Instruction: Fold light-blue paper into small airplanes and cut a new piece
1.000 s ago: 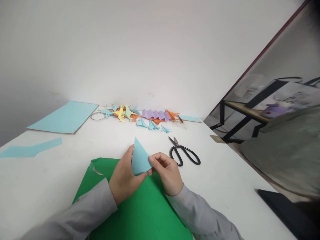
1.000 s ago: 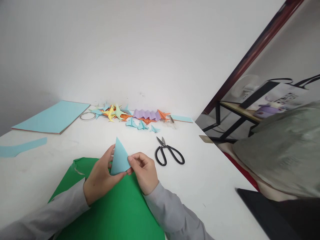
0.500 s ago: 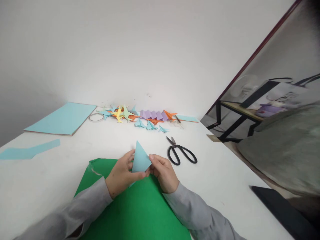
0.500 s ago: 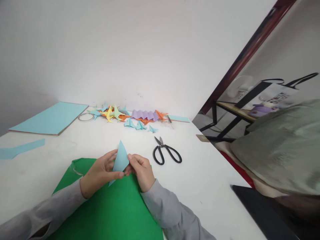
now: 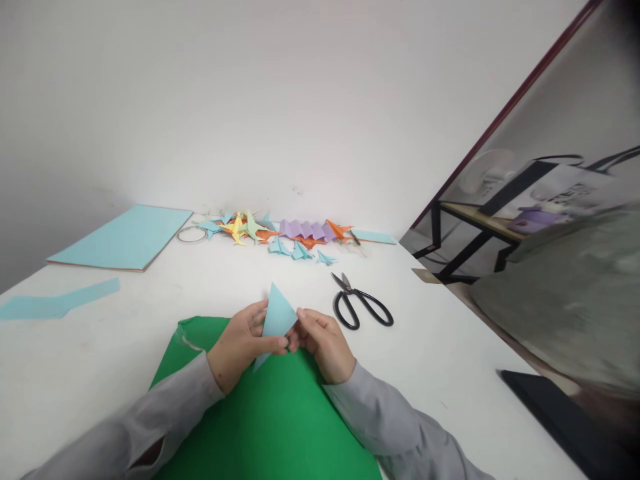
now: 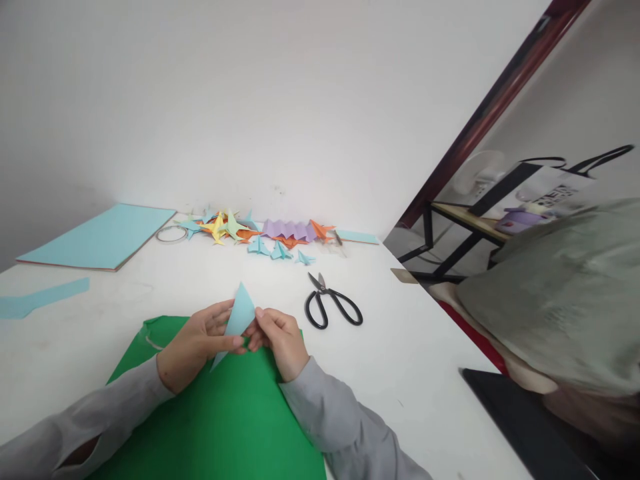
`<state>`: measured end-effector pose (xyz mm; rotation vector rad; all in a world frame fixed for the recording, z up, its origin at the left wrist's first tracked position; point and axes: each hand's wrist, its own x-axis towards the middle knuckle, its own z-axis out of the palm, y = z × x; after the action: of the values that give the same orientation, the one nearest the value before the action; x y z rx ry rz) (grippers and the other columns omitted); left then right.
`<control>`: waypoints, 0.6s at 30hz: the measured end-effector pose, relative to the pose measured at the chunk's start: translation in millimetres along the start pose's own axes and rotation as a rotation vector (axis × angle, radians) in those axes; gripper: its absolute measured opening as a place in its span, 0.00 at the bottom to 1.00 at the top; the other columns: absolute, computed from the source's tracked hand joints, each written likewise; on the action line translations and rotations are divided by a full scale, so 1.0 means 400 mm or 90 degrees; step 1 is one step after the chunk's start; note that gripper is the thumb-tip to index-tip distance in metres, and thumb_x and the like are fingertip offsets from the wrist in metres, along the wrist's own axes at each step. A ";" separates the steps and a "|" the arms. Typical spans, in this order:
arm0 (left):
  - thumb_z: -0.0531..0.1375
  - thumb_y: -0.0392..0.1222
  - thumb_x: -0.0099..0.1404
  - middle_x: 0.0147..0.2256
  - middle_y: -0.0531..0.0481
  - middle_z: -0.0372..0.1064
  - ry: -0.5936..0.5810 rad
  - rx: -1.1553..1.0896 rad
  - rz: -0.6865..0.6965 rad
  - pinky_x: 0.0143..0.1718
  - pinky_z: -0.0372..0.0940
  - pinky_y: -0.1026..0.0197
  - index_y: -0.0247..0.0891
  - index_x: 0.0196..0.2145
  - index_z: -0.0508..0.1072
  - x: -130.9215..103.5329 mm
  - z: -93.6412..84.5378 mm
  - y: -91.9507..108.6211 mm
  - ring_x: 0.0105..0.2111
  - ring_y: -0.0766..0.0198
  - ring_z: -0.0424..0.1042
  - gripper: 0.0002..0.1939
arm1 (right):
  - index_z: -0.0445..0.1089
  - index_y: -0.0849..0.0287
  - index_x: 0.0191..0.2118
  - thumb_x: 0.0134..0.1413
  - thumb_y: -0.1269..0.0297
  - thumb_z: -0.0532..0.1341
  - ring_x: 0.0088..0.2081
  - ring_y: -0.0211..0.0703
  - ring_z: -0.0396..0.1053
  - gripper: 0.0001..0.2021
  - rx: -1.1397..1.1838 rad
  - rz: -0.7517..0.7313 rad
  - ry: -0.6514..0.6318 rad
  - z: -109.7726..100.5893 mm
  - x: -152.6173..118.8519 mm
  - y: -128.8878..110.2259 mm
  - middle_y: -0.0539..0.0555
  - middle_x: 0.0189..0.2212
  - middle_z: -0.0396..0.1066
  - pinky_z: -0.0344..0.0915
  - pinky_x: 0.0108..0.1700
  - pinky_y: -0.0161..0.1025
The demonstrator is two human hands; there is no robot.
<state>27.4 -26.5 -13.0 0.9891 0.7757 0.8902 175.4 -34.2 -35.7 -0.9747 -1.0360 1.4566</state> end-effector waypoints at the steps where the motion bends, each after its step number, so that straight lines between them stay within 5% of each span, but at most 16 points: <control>1: 0.69 0.35 0.39 0.34 0.45 0.70 0.000 -0.003 0.000 0.28 0.66 0.60 0.32 0.41 0.68 0.000 0.001 0.001 0.29 0.62 0.70 0.29 | 0.67 0.63 0.20 0.44 0.48 0.60 0.16 0.34 0.64 0.20 -0.003 -0.001 -0.002 0.000 0.000 0.000 0.50 0.13 0.67 0.60 0.22 0.32; 12: 0.66 0.37 0.46 0.28 0.49 0.71 -0.044 0.025 0.043 0.33 0.64 0.59 0.32 0.43 0.67 0.001 0.005 0.001 0.31 0.61 0.70 0.25 | 0.64 0.61 0.22 0.45 0.48 0.60 0.16 0.35 0.65 0.18 -0.054 0.007 -0.020 0.000 -0.006 -0.006 0.48 0.13 0.66 0.59 0.22 0.32; 18: 0.69 0.33 0.40 0.40 0.45 0.70 -0.075 0.043 0.086 0.41 0.64 0.56 0.34 0.45 0.65 0.002 0.007 -0.008 0.41 0.56 0.68 0.33 | 0.65 0.60 0.21 0.47 0.50 0.59 0.17 0.33 0.60 0.17 -0.107 -0.022 -0.026 0.002 -0.011 -0.013 0.46 0.13 0.64 0.58 0.23 0.32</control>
<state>30.9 -27.7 -14.9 1.1538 0.6479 0.9169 176.6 -38.1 -30.3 -1.0429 -1.2150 1.3830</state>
